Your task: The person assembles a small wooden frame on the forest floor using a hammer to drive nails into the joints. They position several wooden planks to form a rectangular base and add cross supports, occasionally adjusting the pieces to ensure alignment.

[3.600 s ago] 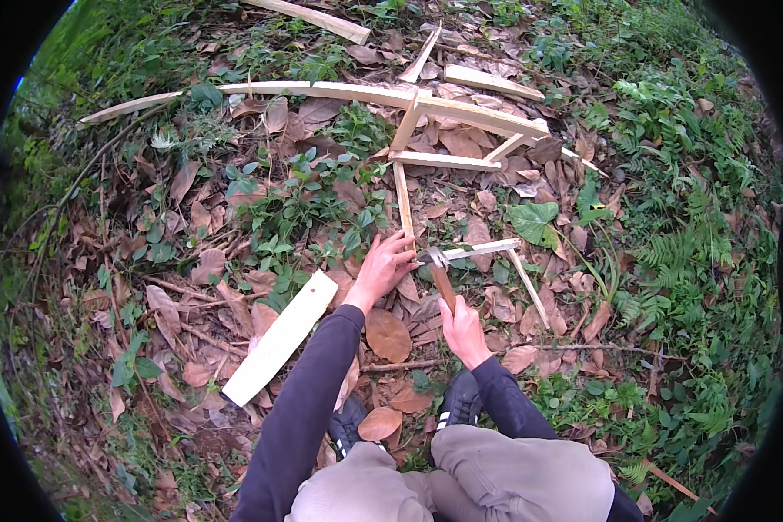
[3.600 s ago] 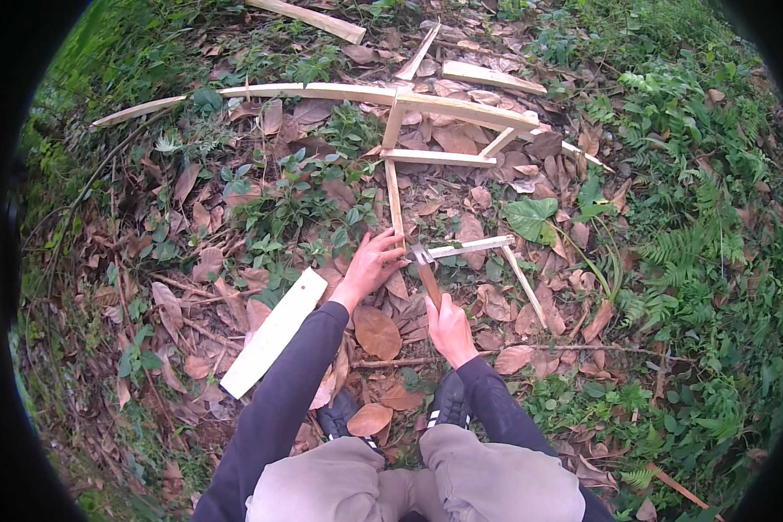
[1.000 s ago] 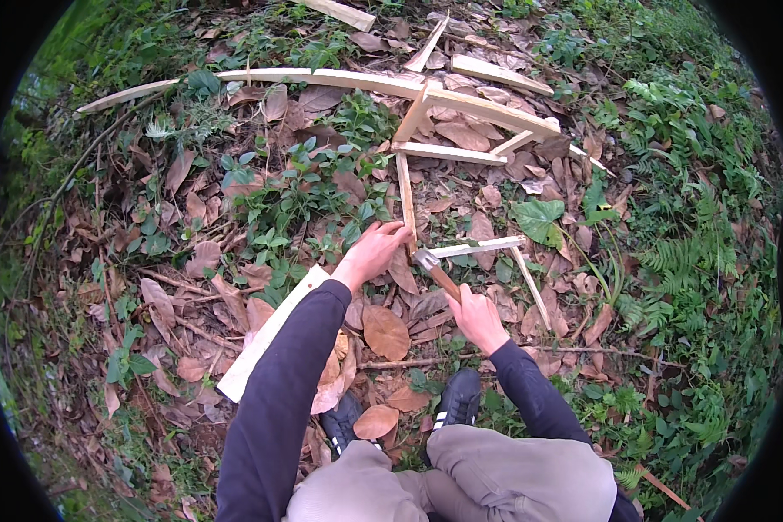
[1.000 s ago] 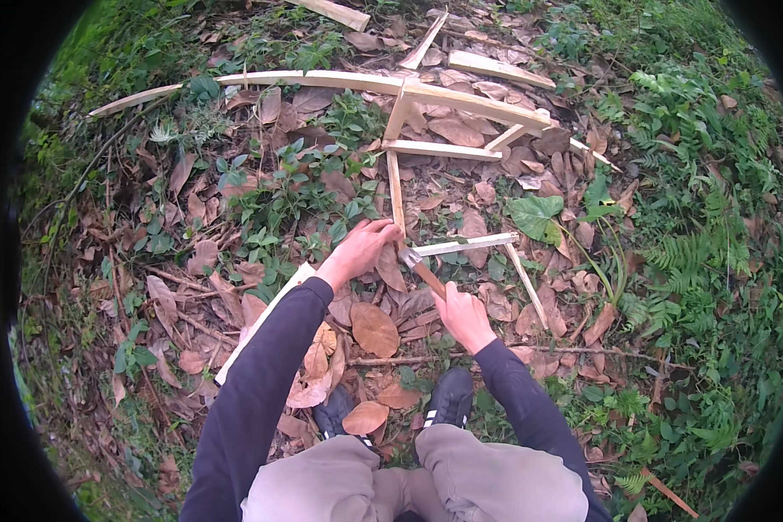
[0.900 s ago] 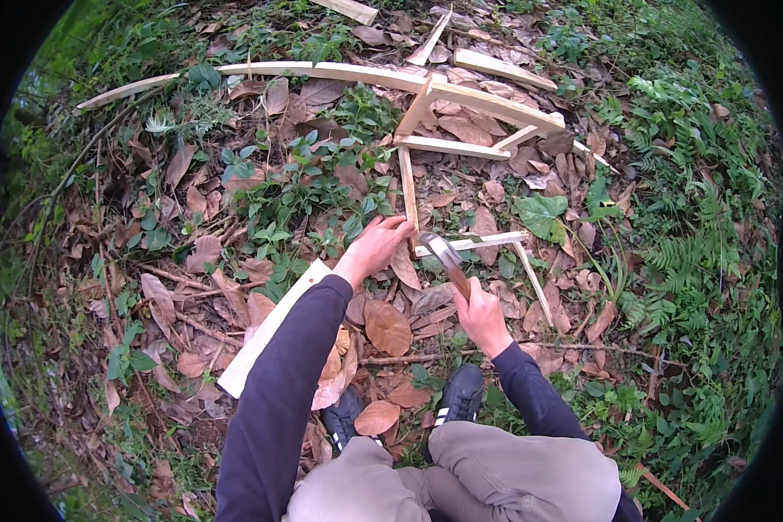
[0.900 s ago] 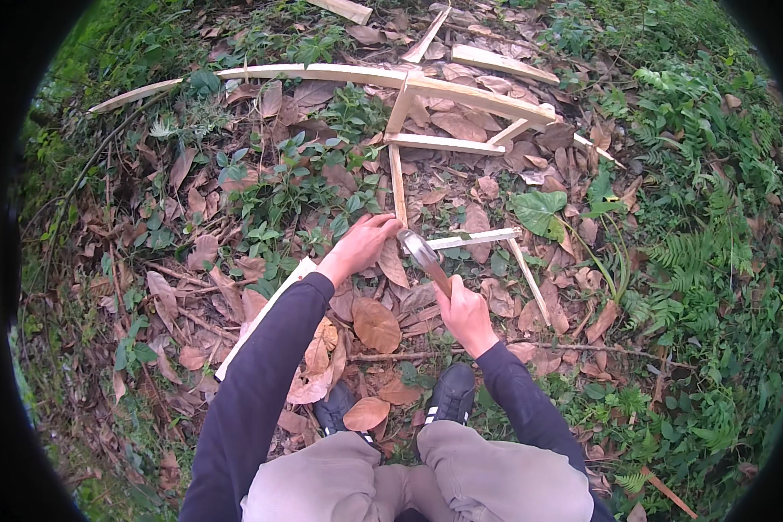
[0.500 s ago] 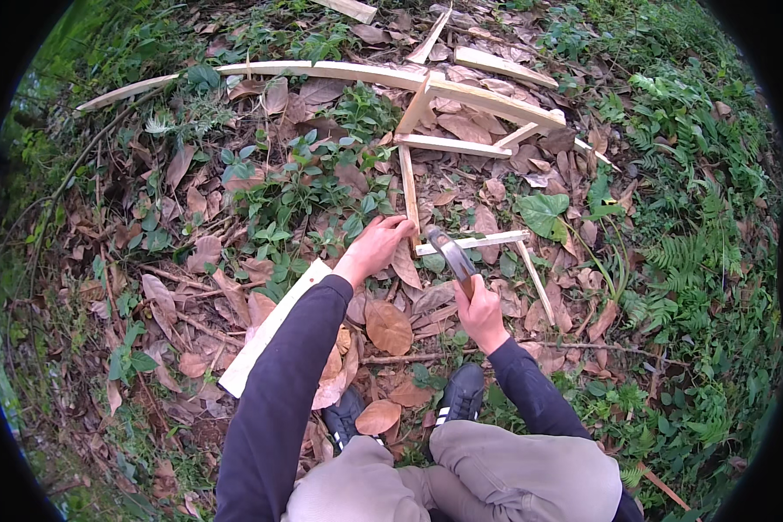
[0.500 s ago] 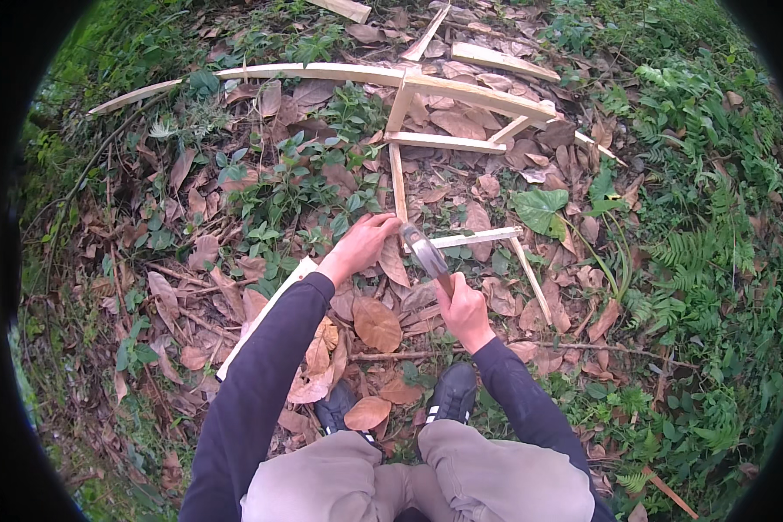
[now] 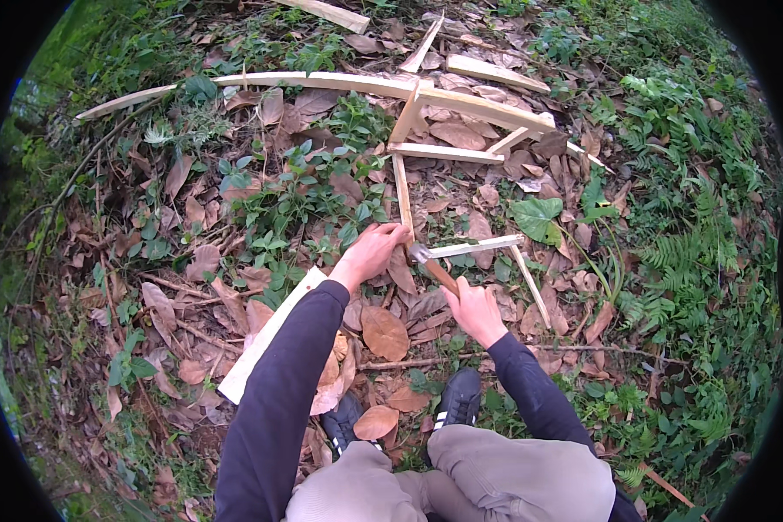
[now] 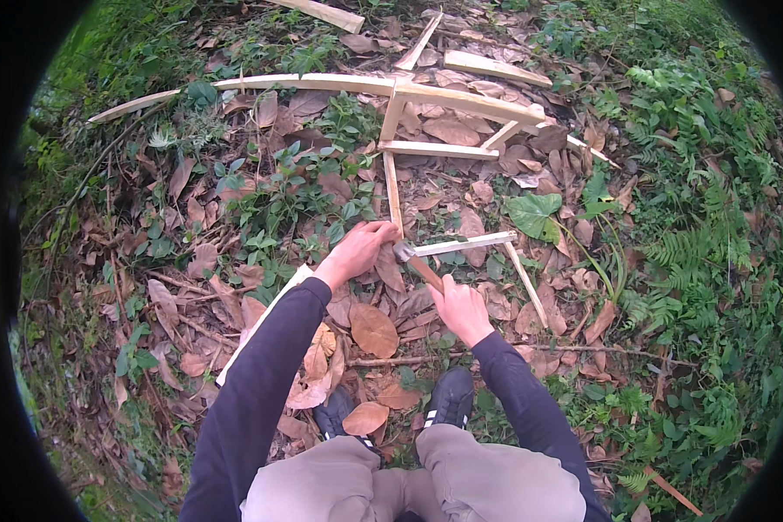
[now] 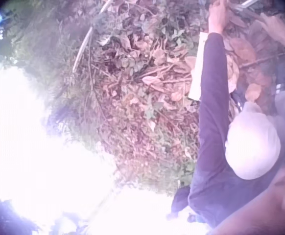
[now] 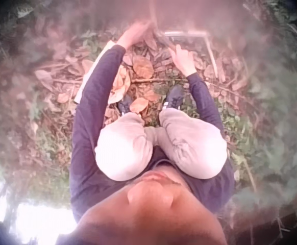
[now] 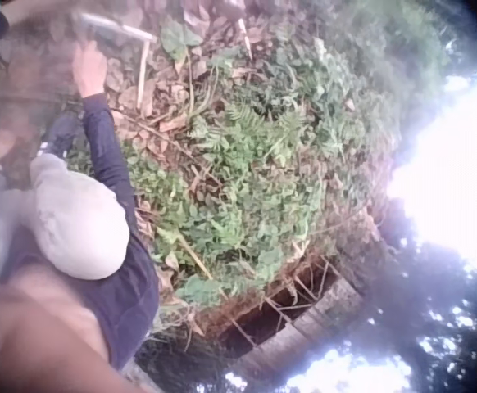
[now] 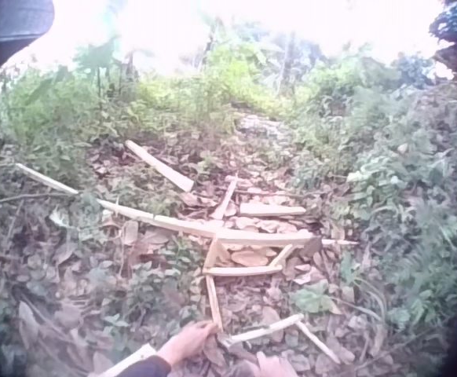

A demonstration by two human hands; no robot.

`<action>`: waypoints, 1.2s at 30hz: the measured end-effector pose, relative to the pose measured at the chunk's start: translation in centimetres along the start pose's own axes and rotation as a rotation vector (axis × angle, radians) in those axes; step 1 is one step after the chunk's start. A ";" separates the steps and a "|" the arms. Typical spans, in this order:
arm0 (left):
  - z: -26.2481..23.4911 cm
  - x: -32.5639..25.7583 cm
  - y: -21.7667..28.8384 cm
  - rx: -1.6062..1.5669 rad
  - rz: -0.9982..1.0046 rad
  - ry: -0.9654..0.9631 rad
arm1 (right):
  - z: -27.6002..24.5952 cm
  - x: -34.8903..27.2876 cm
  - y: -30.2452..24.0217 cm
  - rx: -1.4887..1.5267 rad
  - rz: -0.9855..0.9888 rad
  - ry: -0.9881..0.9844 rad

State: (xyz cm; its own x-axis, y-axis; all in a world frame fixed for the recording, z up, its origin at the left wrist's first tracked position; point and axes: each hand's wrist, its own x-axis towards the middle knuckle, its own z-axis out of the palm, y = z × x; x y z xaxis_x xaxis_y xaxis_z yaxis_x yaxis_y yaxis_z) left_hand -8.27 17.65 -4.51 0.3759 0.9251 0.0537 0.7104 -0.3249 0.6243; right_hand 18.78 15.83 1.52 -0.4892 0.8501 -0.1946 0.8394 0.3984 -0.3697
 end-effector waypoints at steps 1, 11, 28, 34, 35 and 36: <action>0.2 -0.5 -0.3 0.039 -0.007 -0.003 | -0.7 0.5 -0.5 0.057 0.033 -0.009; 0.6 -0.1 1.3 0.269 0.015 0.026 | -2.1 7.1 6.7 0.071 -0.130 0.318; -1.4 1.2 2.2 -0.052 -0.066 0.161 | -2.8 6.7 7.0 0.062 -0.130 0.230; -4.7 0.8 4.1 -0.043 -0.030 0.340 | -10.2 7.9 4.5 0.076 -0.169 0.272; -5.4 0.7 4.5 -0.040 -0.028 0.358 | -12.0 8.2 3.1 0.087 -0.201 0.344; -6.2 0.7 4.8 -0.064 -0.048 0.366 | -13.0 8.8 2.4 0.112 -0.196 0.371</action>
State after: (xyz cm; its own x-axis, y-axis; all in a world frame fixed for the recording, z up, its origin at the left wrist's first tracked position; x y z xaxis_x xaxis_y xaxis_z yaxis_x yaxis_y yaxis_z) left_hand -8.27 17.96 3.38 0.0970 0.9517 0.2914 0.6791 -0.2773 0.6796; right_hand 19.58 28.74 10.70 -0.5010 0.8367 0.2212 0.6982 0.5418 -0.4679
